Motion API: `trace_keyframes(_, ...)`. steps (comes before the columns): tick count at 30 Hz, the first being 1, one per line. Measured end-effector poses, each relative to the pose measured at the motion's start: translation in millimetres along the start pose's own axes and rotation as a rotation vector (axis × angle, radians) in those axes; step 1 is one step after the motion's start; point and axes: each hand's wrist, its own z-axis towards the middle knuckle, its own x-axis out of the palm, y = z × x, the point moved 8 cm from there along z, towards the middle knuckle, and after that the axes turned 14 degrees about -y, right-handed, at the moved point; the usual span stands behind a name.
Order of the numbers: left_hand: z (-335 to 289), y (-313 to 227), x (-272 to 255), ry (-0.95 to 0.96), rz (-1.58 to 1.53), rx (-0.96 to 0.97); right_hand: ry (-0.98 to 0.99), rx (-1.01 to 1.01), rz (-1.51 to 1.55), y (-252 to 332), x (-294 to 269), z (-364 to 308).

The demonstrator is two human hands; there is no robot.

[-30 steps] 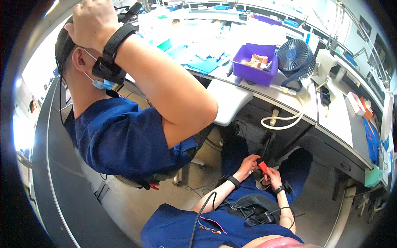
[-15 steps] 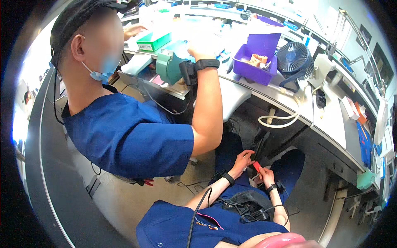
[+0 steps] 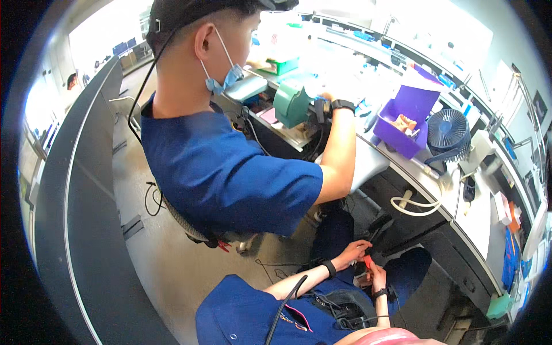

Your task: Inspecting dental molds and receiving a new tray of dental components in a laboratory.

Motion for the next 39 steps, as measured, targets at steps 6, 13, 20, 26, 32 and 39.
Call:
trace_keyframes(6,1.9,2.3,-6.7,0.0,-0.042,-0.039,0.108,0.092,0.082,-2.8,12.5,-5.1)
trace_keyframes(13,4.3,2.1,-7.0,-0.025,0.036,-0.035,0.198,0.16,0.034,-2.9,19.1,-14.3)
trace_keyframes(20,4.4,5.3,-5.4,-0.017,0.057,-0.045,0.122,0.088,0.036,-17.4,9.6,3.1)
trace_keyframes(26,4.3,5.7,-5.5,-0.007,0.029,-0.064,0.148,-0.023,-0.006,-2.1,17.3,-5.2)
trace_keyframes(32,3.5,4.3,-5.5,-0.026,0.033,-0.08,0.122,-0.046,-0.089,-0.5,13.3,-2.8)
trace_keyframes(39,7.7,8.5,-8.0,-0.015,0.036,-0.097,0.033,-0.09,-0.106,0.8,6.4,-0.1)
